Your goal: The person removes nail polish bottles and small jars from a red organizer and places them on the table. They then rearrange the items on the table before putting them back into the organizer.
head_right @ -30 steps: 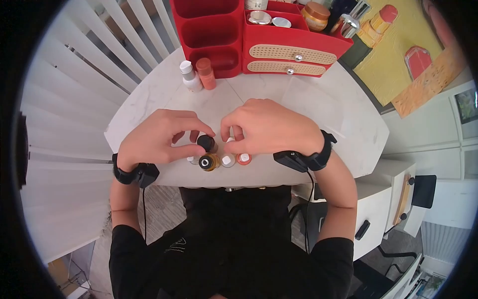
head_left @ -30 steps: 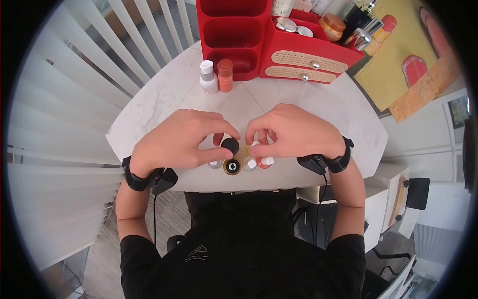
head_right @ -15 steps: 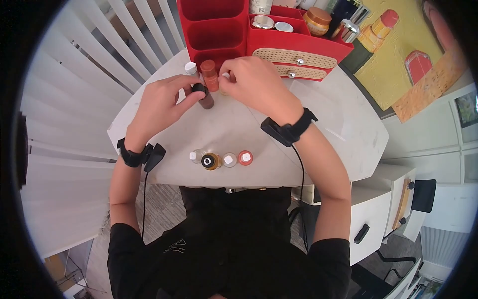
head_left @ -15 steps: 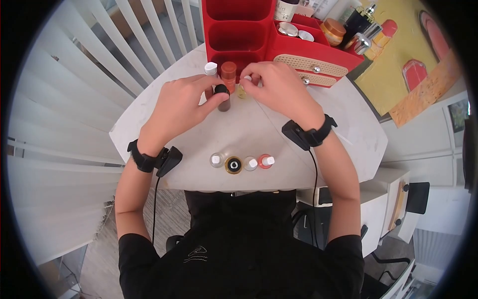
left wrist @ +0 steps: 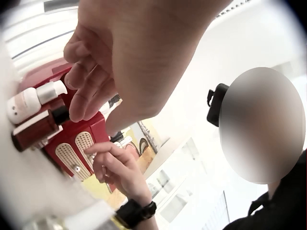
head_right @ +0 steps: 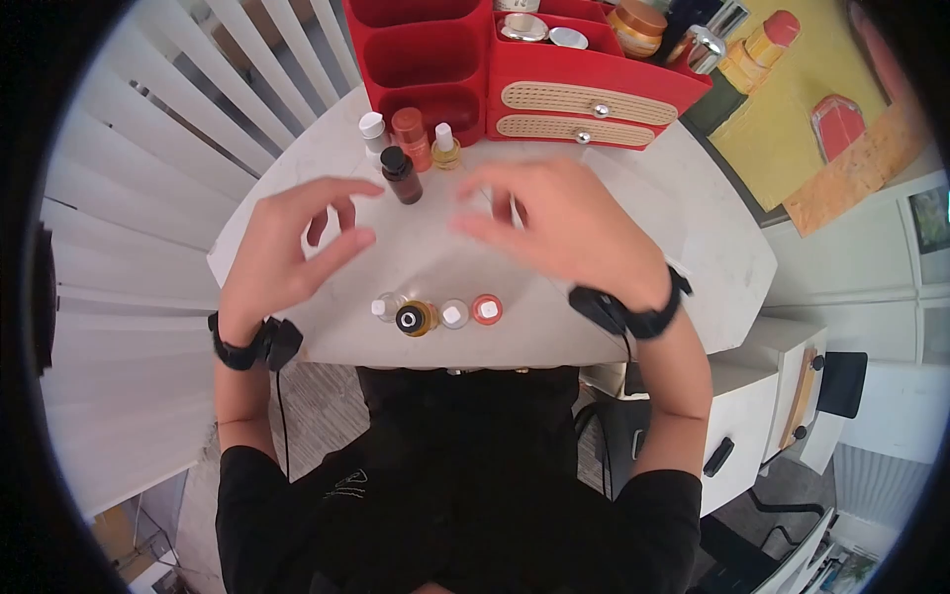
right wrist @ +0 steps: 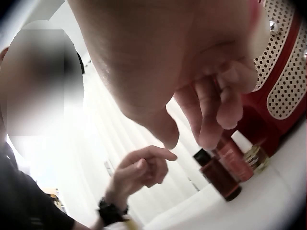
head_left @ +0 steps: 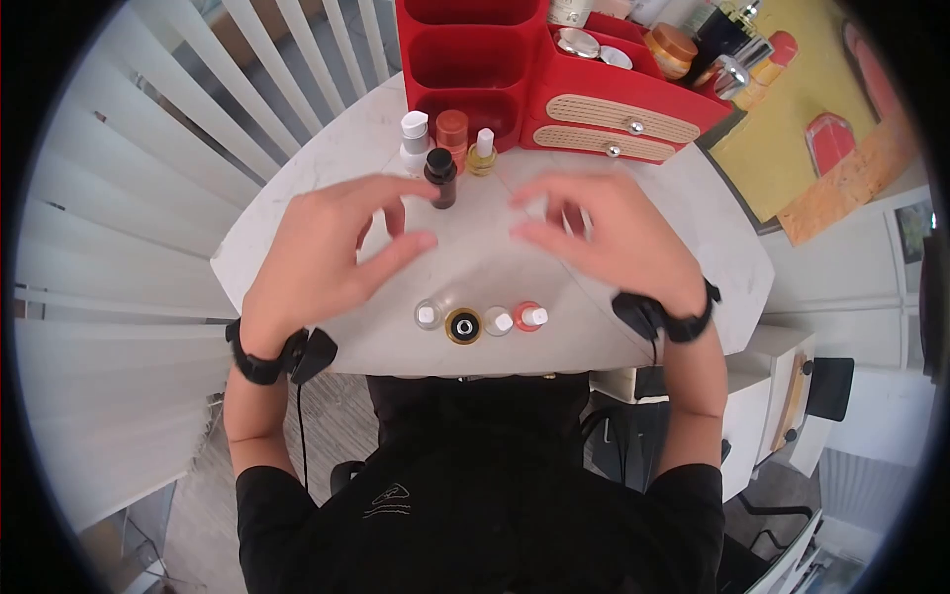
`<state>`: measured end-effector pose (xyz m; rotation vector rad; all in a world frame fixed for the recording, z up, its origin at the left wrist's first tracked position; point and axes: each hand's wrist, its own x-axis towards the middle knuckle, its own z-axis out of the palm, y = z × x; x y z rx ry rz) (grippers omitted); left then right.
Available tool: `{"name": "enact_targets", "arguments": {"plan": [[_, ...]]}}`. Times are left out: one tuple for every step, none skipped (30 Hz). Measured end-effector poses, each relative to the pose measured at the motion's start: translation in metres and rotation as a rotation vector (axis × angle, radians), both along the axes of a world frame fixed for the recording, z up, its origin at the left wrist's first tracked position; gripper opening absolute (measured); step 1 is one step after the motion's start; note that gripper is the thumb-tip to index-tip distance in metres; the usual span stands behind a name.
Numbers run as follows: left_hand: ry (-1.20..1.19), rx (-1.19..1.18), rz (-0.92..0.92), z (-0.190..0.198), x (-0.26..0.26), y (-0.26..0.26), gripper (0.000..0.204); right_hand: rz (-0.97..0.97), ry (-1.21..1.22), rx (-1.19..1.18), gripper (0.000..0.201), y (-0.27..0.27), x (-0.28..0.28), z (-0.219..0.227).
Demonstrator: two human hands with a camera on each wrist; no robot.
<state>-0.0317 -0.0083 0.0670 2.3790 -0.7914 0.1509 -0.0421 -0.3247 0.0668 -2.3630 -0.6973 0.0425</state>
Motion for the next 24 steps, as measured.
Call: {"name": "enact_targets", "arguments": {"plan": [[0.012, -0.014, -0.113, -0.001, -0.005, 0.003, 0.038, 0.004, 0.005, 0.000, 0.027, -0.002, -0.013, 0.008], [0.022, -0.027, -0.228, -0.001, -0.010, 0.005, 0.041, 0.072, 0.096, -0.080, 0.026, -0.002, -0.026, 0.016], [0.023, -0.027, -0.227, -0.001, -0.016, 0.003, 0.041, 0.140, 0.185, -0.161, 0.027, -0.002, -0.034, 0.019], [0.020, 0.010, -0.287, -0.001, -0.024, -0.003, 0.041, 0.139, 0.186, -0.161, 0.027, -0.002, -0.040, 0.016], [0.016, 0.046, -0.347, 0.000, -0.030, -0.009, 0.041, 0.172, 0.228, -0.176, 0.025, -0.002, -0.044, 0.011], [0.000, 0.051, -0.363, -0.001, -0.034, -0.015, 0.035, 0.205, 0.269, -0.191, 0.023, -0.002, -0.045, 0.007], [-0.002, 0.051, -0.363, -0.003, -0.034, -0.019, 0.035, 0.205, 0.267, -0.192, 0.023, -0.002, -0.045, 0.004], [-0.023, 0.098, -0.395, -0.005, -0.034, -0.022, 0.033, 0.194, 0.224, -0.188, 0.021, -0.002, -0.043, 0.002], [-0.046, 0.146, -0.427, -0.007, -0.033, -0.023, 0.030, 0.184, 0.181, -0.184, 0.020, -0.002, -0.042, 0.000], [-0.050, 0.148, -0.426, -0.008, -0.033, -0.024, 0.030, 0.184, 0.177, -0.183, 0.020, -0.001, -0.039, -0.003], [-0.063, 0.142, -0.395, -0.008, -0.032, -0.025, 0.028, 0.143, 0.065, -0.153, 0.015, 0.000, -0.035, -0.006], [-0.077, 0.136, -0.365, -0.008, -0.031, -0.026, 0.027, 0.103, -0.047, -0.122, 0.012, 0.001, -0.029, -0.008], [-0.080, 0.137, -0.365, -0.007, -0.028, -0.025, 0.027, 0.102, -0.050, -0.121, 0.012, 0.004, -0.023, -0.012], [-0.071, 0.077, -0.298, -0.005, -0.024, -0.022, 0.025, 0.059, -0.124, -0.085, 0.012, 0.009, -0.016, -0.015], [-0.062, 0.017, -0.232, -0.004, -0.019, -0.019, 0.024, 0.015, -0.198, -0.049, 0.013, 0.015, -0.009, -0.019], [-0.127, 0.041, -0.180, 0.000, -0.015, -0.015, 0.024, 0.013, -0.201, -0.047, 0.013, 0.021, -0.002, -0.021], [-0.131, 0.043, -0.182, 0.001, -0.011, -0.011, 0.024, -0.029, -0.227, -0.047, 0.014, 0.027, 0.005, -0.023], [-0.180, 0.058, -0.104, 0.002, -0.006, -0.007, 0.023, -0.070, -0.254, -0.047, 0.015, 0.032, 0.011, -0.025], [-0.228, 0.073, -0.026, 0.002, -0.001, -0.004, 0.022, -0.070, -0.257, -0.045, 0.015, 0.037, 0.018, -0.029], [-0.230, 0.075, -0.025, 0.001, 0.004, -0.002, 0.022, -0.084, -0.280, -0.032, 0.017, 0.041, 0.025, -0.033], [-0.227, 0.119, 0.049, 0.000, 0.010, 0.000, 0.022, -0.099, -0.302, -0.020, 0.018, 0.045, 0.030, -0.037], [-0.223, 0.164, 0.123, -0.003, 0.015, 0.001, 0.021, -0.098, -0.304, -0.018, 0.018, 0.048, 0.035, -0.040], [-0.225, 0.165, 0.124, -0.007, 0.020, 0.002, 0.021, -0.106, -0.304, -0.047, 0.019, 0.050, 0.039, -0.043], [-0.231, 0.153, 0.126, -0.013, 0.025, 0.002, 0.021, -0.115, -0.303, -0.077, 0.021, 0.051, 0.041, -0.045]]}}
